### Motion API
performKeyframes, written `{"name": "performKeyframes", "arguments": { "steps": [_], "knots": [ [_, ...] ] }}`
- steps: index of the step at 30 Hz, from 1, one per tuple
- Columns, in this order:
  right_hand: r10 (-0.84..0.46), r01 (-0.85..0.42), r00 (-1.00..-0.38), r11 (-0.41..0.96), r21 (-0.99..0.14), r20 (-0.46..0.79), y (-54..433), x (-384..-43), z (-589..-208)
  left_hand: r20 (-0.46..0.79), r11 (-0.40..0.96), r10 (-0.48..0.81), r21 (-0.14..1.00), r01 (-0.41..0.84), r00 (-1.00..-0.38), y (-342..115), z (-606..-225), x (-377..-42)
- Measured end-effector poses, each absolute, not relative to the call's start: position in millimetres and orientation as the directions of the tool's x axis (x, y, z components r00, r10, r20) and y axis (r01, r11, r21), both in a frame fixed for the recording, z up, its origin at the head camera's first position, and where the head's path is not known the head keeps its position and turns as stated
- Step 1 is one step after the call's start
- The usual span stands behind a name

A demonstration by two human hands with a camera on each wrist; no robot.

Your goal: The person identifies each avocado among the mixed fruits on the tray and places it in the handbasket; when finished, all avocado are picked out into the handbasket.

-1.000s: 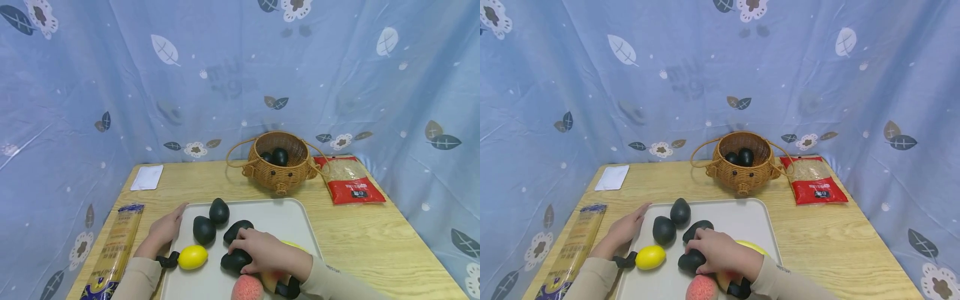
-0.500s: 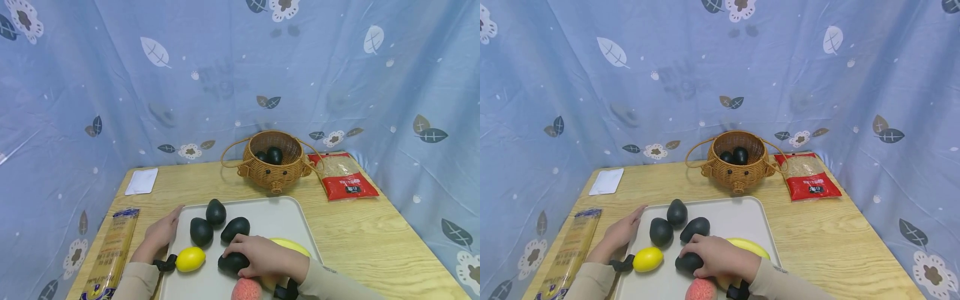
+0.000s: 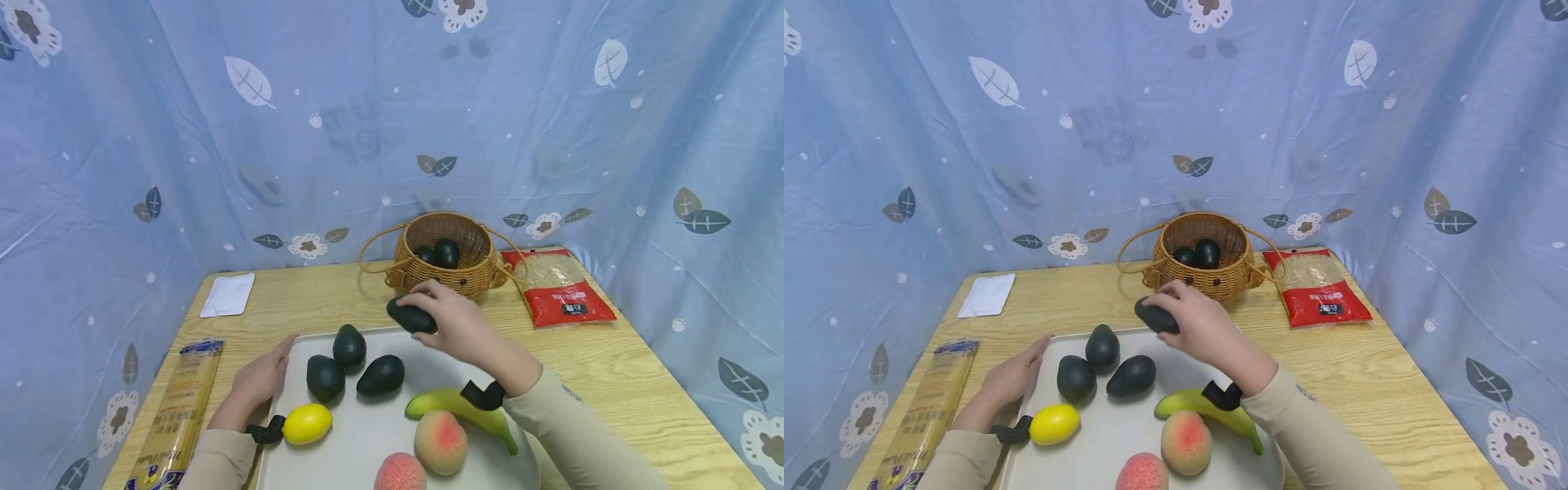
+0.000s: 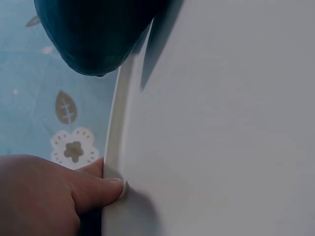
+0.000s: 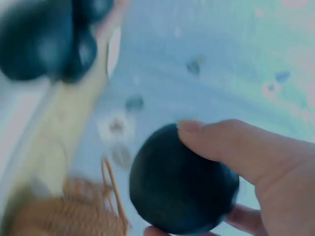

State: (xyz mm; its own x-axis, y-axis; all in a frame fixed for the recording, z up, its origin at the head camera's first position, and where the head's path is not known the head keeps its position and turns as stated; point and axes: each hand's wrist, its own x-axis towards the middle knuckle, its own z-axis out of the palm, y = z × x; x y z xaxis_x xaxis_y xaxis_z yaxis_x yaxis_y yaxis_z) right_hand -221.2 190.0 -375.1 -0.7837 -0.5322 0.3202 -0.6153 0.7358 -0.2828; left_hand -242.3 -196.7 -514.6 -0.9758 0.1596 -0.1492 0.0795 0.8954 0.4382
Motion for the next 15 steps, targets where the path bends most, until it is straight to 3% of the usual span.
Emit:
{"name": "performKeyframes", "arguments": {
  "steps": [3,9,15],
  "knots": [
    [-0.430,-0.543,-0.824,0.785,-0.297,0.370,203,-247,-365,-0.145,0.898,0.156,0.433,0.079,-0.977,-198,-514,-242],
    [-0.263,-0.378,-0.913,0.834,-0.402,0.311,232,-289,-360,-0.154,0.900,0.153,0.429,0.073,-0.976,-198,-515,-239],
    [-0.152,-0.268,-0.947,0.857,-0.440,0.282,250,-312,-365,-0.145,0.903,0.138,0.426,0.064,-0.980,-195,-513,-241]
  ]
}}
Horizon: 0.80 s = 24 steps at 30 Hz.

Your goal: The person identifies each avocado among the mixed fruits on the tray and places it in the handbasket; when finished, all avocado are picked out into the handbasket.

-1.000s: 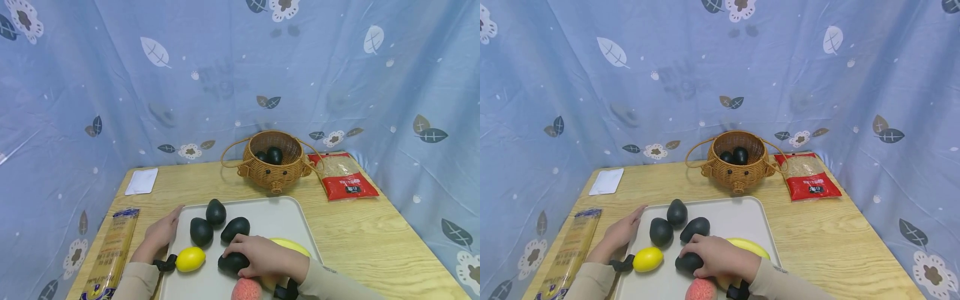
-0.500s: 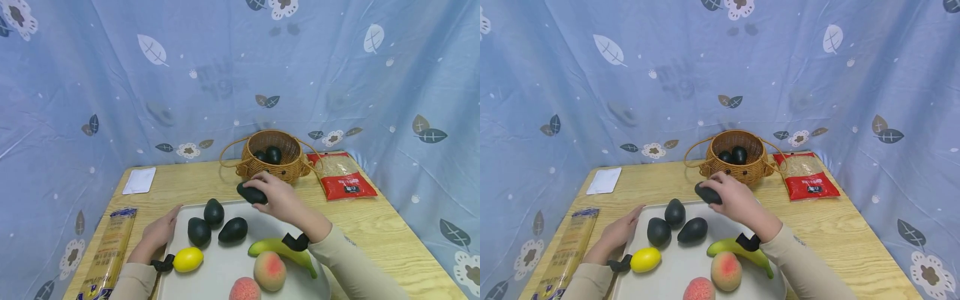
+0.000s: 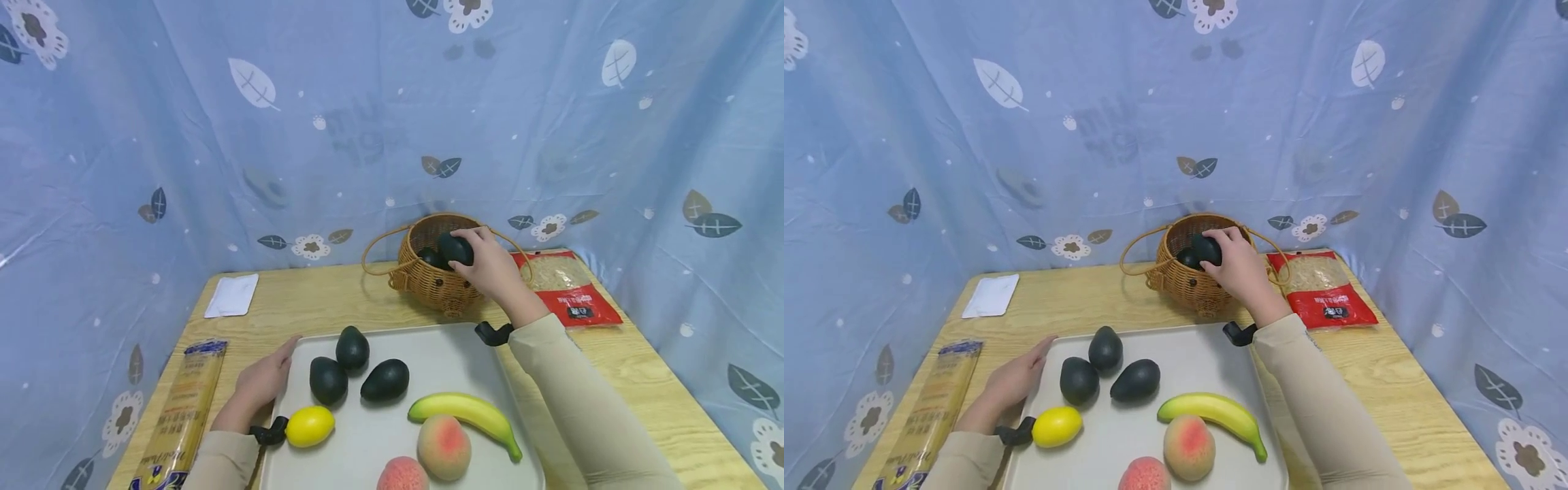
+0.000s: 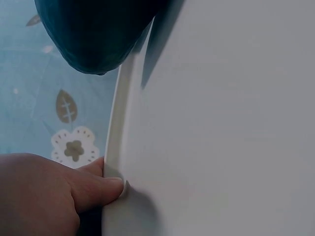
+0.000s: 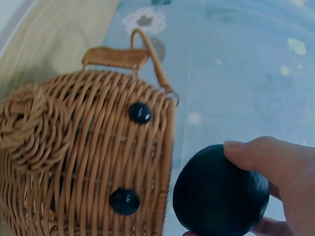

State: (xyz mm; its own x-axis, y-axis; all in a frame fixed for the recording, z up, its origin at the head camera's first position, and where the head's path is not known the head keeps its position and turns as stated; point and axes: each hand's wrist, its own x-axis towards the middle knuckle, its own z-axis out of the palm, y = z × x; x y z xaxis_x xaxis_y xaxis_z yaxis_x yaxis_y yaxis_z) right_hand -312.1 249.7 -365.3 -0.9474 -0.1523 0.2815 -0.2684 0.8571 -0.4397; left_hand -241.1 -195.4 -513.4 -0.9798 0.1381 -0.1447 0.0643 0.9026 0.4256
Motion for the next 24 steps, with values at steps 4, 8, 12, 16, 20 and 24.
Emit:
{"name": "performKeyframes", "arguments": {
  "steps": [4,8,12,16,20,24],
  "knots": [
    [-0.105,-0.213,-0.961,0.870,-0.445,0.256,255,-318,-369,-0.147,0.905,0.130,0.423,0.057,-0.980,-195,-514,-242],
    [-0.040,-0.137,-0.973,0.892,-0.430,0.227,260,-318,-372,-0.157,0.902,0.130,0.428,0.051,-0.979,-192,-516,-244],
    [0.004,-0.099,-0.968,0.913,-0.395,0.251,260,-316,-373,-0.148,0.904,0.127,0.424,0.053,-0.981,-190,-518,-245],
    [-0.024,-0.173,-0.936,0.901,-0.397,0.351,250,-309,-373,-0.146,0.903,0.128,0.426,0.054,-0.981,-191,-519,-245],
    [-0.168,-0.380,-0.871,0.826,-0.416,0.463,229,-297,-380,-0.147,0.905,0.120,0.423,0.048,-0.982,-194,-520,-244],
    [-0.340,-0.520,-0.839,0.732,-0.440,0.425,204,-284,-392,-0.143,0.904,0.111,0.426,0.040,-0.983,-196,-520,-245]
  ]
}}
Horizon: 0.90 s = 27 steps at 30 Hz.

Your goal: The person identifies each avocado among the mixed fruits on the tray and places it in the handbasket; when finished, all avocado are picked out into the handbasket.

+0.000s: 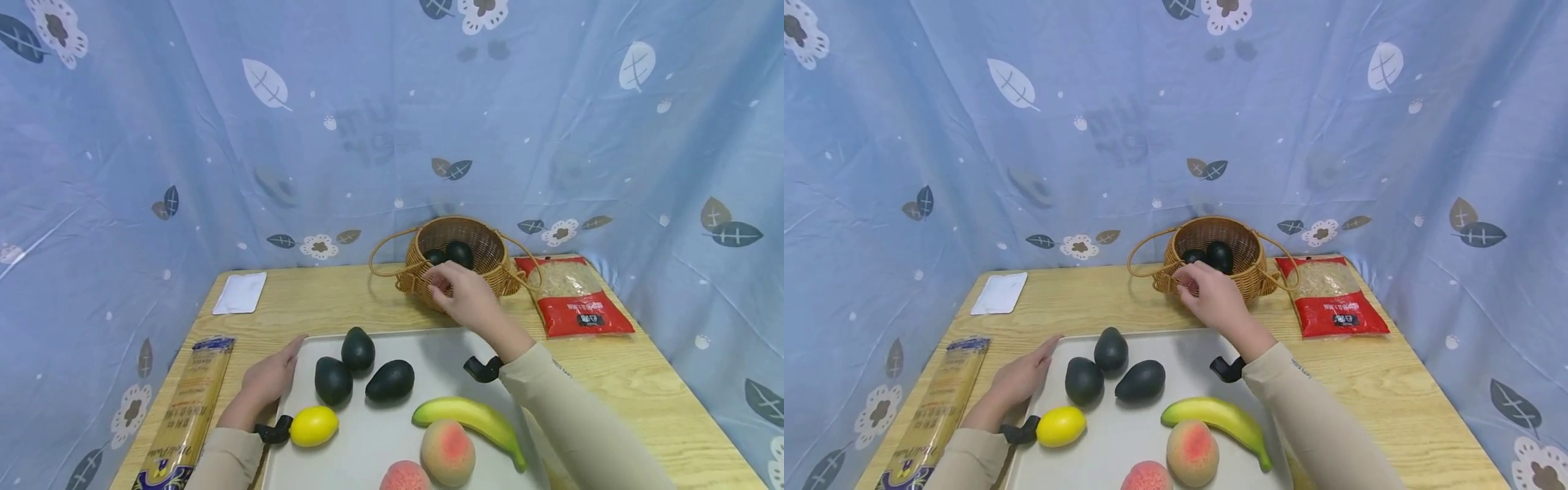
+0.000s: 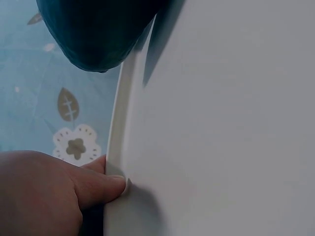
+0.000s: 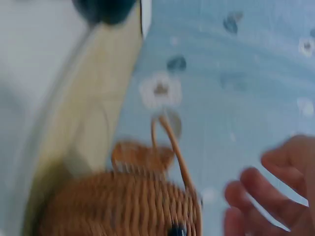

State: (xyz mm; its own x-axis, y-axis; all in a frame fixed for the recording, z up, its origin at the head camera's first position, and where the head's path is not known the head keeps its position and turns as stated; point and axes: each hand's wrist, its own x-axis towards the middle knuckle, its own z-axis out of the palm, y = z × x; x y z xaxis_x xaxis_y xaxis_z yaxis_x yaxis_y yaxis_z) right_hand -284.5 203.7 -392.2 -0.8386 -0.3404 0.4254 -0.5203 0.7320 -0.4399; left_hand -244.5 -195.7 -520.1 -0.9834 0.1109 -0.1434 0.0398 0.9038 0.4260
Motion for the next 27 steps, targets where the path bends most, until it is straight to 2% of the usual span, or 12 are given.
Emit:
{"name": "performKeyframes", "arguments": {
  "steps": [3,8,16,27],
  "knots": [
    [-0.481,-0.568,-0.823,0.699,-0.434,0.302,188,-272,-402,-0.147,0.902,0.110,0.431,0.036,-0.983,-194,-518,-245],
    [-0.666,-0.648,-0.737,0.648,-0.401,0.117,169,-256,-422,-0.153,0.900,0.110,0.435,0.033,-0.982,-192,-515,-246],
    [-0.721,-0.669,-0.692,0.653,-0.353,-0.023,151,-244,-447,-0.152,0.903,0.110,0.427,0.035,-0.982,-194,-516,-247],
    [-0.759,-0.646,-0.635,0.623,-0.441,-0.142,147,-239,-463,-0.144,0.900,0.115,0.434,0.042,-0.983,-193,-515,-242]
  ]
}}
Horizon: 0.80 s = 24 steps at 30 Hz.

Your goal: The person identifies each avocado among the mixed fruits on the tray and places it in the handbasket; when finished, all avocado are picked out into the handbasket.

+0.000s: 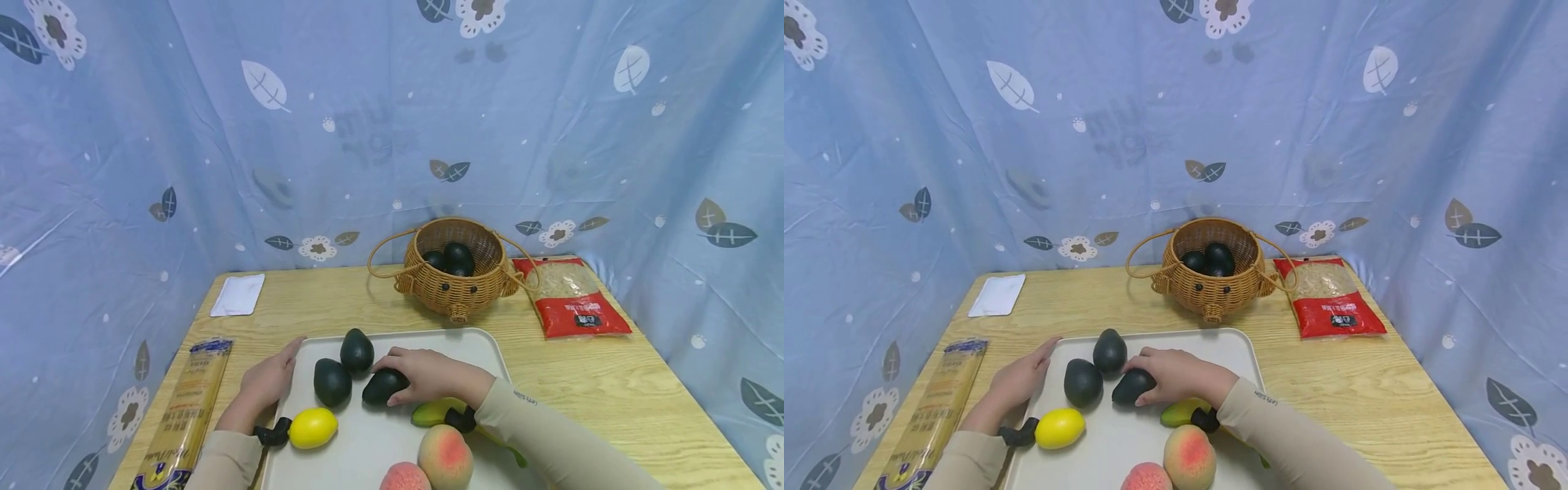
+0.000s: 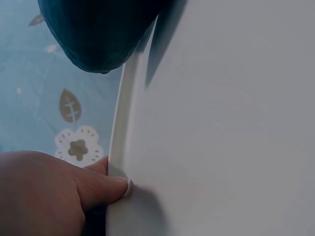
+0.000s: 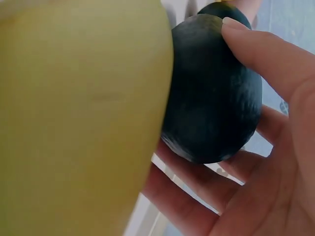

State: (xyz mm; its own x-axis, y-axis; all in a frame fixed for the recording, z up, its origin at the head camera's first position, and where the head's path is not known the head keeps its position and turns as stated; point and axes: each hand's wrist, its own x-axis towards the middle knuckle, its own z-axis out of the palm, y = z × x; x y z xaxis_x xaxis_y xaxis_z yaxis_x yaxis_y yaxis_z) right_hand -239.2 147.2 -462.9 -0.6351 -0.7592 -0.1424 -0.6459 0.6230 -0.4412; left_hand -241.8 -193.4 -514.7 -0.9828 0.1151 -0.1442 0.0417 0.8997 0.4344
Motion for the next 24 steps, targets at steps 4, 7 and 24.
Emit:
{"name": "performKeyframes", "arguments": {
  "steps": [4,7,24],
  "knots": [
    [-0.772,-0.649,-0.620,0.604,-0.463,-0.137,147,-239,-462,-0.130,0.902,0.117,0.429,0.051,-0.985,-193,-513,-241],
    [-0.783,-0.652,-0.609,0.586,-0.481,-0.129,148,-240,-464,-0.125,0.901,0.119,0.430,0.055,-0.985,-193,-514,-241],
    [-0.663,-0.673,-0.720,0.594,-0.441,0.205,178,-252,-423,-0.123,0.907,0.107,0.418,0.046,-0.987,-193,-521,-243]
  ]
}}
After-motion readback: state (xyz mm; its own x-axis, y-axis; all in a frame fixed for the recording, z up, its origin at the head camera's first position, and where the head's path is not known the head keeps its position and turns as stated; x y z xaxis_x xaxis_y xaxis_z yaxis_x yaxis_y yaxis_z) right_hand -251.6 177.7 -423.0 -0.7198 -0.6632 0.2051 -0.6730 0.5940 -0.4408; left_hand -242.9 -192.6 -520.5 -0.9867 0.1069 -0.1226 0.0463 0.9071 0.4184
